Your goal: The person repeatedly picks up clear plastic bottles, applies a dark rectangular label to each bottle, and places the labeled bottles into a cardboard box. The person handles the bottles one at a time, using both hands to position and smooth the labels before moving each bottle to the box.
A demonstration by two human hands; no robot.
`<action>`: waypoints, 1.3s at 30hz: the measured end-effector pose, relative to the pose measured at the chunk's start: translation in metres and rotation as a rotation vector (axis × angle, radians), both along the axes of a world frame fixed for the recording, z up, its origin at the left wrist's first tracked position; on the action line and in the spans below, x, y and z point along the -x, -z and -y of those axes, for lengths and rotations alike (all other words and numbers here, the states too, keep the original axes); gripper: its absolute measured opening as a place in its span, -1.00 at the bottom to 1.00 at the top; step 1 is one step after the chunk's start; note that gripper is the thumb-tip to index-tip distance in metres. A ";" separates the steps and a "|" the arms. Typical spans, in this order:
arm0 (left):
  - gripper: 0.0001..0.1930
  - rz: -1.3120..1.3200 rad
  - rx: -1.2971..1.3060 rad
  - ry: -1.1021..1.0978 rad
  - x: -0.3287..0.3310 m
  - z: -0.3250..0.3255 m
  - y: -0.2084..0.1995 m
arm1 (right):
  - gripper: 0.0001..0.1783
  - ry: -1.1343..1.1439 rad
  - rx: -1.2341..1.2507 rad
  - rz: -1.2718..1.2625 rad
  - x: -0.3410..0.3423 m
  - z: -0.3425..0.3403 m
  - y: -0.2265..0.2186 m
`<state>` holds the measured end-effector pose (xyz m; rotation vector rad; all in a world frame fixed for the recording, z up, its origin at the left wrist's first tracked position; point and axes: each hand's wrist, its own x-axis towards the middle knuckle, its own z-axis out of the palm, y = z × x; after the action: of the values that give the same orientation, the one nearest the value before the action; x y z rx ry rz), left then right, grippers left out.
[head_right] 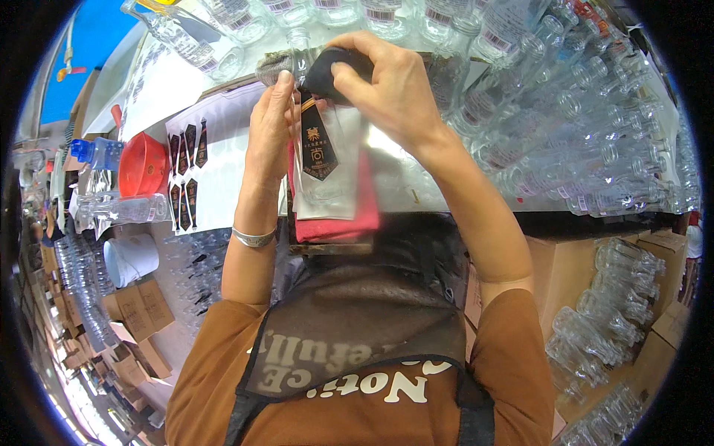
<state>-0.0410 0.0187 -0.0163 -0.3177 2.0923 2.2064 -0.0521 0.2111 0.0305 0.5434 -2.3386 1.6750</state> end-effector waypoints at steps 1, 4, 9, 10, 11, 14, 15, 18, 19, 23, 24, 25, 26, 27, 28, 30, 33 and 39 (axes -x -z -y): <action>-0.45 -0.034 -0.035 0.014 0.001 0.001 0.001 | -0.69 0.020 -0.022 0.013 0.006 0.003 0.005; -0.40 -0.015 -0.069 -0.011 0.003 0.003 0.000 | -0.68 0.154 0.074 -0.074 0.012 0.002 0.018; -0.43 -0.074 0.265 -0.008 0.011 0.003 0.002 | -0.68 0.110 0.253 0.063 0.004 -0.006 0.025; -0.43 -0.071 0.263 -0.024 0.012 0.002 0.005 | -0.68 0.095 0.300 0.099 0.002 -0.006 0.025; -0.42 -0.094 0.244 -0.048 0.014 -0.001 0.007 | -0.68 0.057 0.348 0.095 0.000 -0.006 0.025; -0.42 -0.122 0.270 -0.075 0.016 -0.003 0.011 | -0.68 0.062 0.386 0.183 -0.004 -0.003 0.026; -0.41 -0.126 0.293 -0.075 0.016 -0.003 0.011 | -0.67 0.054 0.396 0.206 -0.004 -0.002 0.027; -0.42 -0.111 0.100 -0.036 0.008 -0.001 0.009 | -0.65 0.041 0.402 0.218 -0.003 -0.001 0.031; -0.43 -0.055 0.070 -0.033 0.005 0.000 0.008 | -0.64 0.046 0.389 0.209 -0.001 -0.001 0.031; -0.44 -0.082 0.016 -0.012 -0.001 -0.002 0.011 | -0.65 0.033 0.119 0.100 0.007 0.002 0.026; -0.44 -0.098 0.025 -0.014 -0.001 -0.003 0.013 | -0.66 0.056 0.097 0.112 0.009 0.004 0.024; -0.44 -0.108 0.045 -0.021 -0.001 -0.003 0.014 | -0.65 0.095 0.058 0.109 0.009 0.006 0.022; -0.44 -0.110 0.008 -0.014 -0.002 -0.004 0.016 | -0.64 0.116 0.051 0.064 0.009 0.007 0.021; -0.44 -0.106 -0.017 -0.008 -0.002 -0.004 0.016 | -0.63 0.127 0.067 -0.007 0.009 0.008 0.020; -0.44 -0.103 -0.041 -0.001 -0.002 -0.004 0.016 | -0.63 0.152 0.044 -0.005 0.008 0.008 0.020; -0.44 -0.067 -0.080 0.019 -0.003 -0.003 0.014 | -0.64 0.144 0.063 -0.117 0.010 0.007 0.022; -0.36 -0.061 -0.180 -0.009 -0.008 -0.002 0.008 | -0.68 0.187 -0.043 -0.164 0.017 0.004 0.024; -0.38 -0.122 -0.266 -0.078 -0.035 0.010 -0.002 | -0.75 -0.150 -0.366 -0.582 -0.012 0.019 -0.006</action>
<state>-0.0060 0.0082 -0.0145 -0.2529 1.8358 2.5721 -0.0405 0.1926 0.0362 1.1236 -2.1856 0.9433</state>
